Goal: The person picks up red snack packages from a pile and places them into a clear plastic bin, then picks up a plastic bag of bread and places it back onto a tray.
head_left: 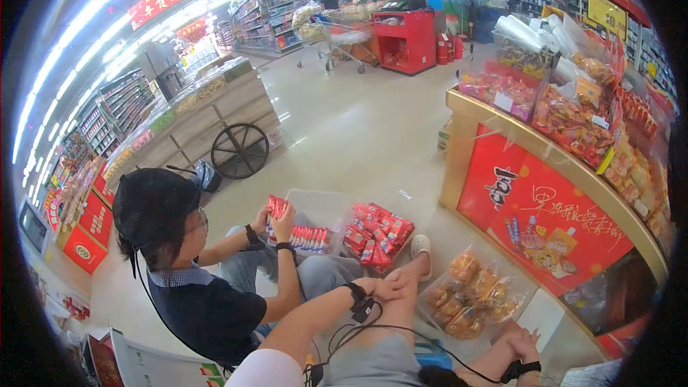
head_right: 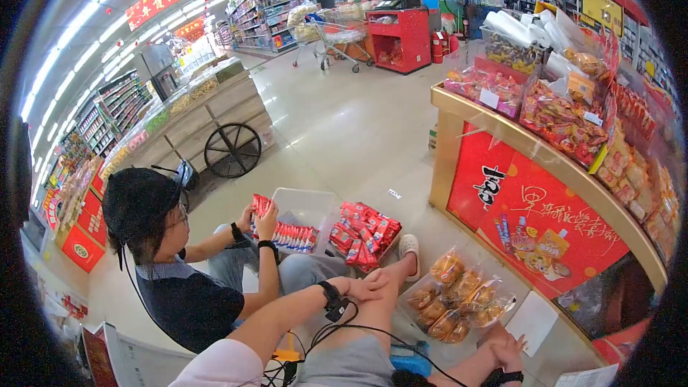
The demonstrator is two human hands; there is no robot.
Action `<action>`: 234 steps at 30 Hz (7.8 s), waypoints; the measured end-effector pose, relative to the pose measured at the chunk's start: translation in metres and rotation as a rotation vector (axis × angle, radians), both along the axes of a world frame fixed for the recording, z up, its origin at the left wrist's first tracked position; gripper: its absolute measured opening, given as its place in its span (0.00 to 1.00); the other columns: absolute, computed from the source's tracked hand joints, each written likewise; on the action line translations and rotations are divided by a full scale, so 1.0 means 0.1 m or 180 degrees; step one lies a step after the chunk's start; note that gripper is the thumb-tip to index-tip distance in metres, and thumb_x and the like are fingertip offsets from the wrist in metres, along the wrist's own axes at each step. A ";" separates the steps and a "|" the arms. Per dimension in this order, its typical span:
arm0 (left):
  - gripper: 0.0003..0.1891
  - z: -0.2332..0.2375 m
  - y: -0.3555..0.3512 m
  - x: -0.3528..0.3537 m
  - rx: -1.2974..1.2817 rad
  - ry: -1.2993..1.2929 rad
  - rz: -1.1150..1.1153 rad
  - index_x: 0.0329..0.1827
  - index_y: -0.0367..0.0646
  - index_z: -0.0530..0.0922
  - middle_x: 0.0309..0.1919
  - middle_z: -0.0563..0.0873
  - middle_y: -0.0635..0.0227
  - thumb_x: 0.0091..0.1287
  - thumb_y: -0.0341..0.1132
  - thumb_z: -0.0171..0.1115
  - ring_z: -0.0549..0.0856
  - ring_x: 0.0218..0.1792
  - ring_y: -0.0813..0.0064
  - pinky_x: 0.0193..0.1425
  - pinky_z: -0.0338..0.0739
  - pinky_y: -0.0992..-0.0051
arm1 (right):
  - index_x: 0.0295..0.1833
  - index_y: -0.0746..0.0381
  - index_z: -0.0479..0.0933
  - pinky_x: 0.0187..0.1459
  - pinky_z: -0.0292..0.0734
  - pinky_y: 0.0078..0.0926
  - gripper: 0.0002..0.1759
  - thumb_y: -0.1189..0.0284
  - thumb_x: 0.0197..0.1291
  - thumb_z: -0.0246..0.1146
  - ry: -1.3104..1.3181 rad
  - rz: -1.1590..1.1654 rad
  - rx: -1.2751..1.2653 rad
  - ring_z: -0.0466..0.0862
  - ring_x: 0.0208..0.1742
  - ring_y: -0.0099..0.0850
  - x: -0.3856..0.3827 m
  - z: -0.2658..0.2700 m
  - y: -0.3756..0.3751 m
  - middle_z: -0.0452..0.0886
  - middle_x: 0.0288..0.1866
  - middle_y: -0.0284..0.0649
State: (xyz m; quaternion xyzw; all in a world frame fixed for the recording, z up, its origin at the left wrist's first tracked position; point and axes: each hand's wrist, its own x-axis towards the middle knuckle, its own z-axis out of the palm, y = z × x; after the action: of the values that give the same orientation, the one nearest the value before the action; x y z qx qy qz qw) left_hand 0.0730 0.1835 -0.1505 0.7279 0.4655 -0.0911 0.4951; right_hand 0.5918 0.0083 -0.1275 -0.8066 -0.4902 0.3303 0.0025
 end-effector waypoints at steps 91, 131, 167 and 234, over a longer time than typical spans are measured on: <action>0.35 0.55 -0.34 0.63 -0.1813 -0.5886 0.3491 0.75 0.49 0.42 0.72 0.56 0.53 0.69 0.26 0.49 0.57 0.72 0.63 0.73 0.58 0.64 | 0.25 0.55 0.68 0.28 0.68 0.25 0.06 0.70 0.50 0.59 0.5080 -0.5141 0.1170 0.71 0.26 0.25 -1.47 -0.34 0.41 0.68 0.21 0.29; 0.12 0.54 -0.30 0.50 -0.1730 -0.6215 0.4930 0.50 0.45 0.75 0.65 0.71 0.65 0.64 0.32 0.59 0.61 0.70 0.67 0.68 0.58 0.63 | 0.26 0.58 0.70 0.32 0.67 0.27 0.06 0.73 0.53 0.58 0.4856 -0.5310 0.0920 0.71 0.27 0.26 -1.57 -0.30 0.44 0.71 0.23 0.31; 0.34 0.05 -0.12 0.46 -0.1831 -0.6556 0.4246 0.67 0.36 0.59 0.62 0.65 0.48 0.62 0.39 0.64 0.54 0.70 0.51 0.75 0.49 0.56 | 0.28 0.59 0.72 0.34 0.69 0.26 0.04 0.75 0.55 0.57 0.4769 -0.4951 0.0731 0.73 0.28 0.26 -1.64 -0.30 0.45 0.73 0.26 0.31; 0.18 0.49 -0.25 0.64 -0.2043 -0.6445 0.4279 0.60 0.47 0.71 0.52 0.81 0.66 0.67 0.30 0.56 0.72 0.63 0.63 0.70 0.61 0.56 | 0.32 0.58 0.72 0.36 0.68 0.26 0.02 0.72 0.55 0.58 0.4908 -0.5222 0.0776 0.72 0.29 0.25 -1.59 -0.35 0.46 0.73 0.27 0.30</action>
State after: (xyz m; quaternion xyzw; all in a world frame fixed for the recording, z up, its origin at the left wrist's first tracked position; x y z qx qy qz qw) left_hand 0.1368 0.1581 -0.1014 -0.0623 0.1126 0.6683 0.7327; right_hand 0.4329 0.0544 -0.1623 -0.4601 0.2903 0.5881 0.5985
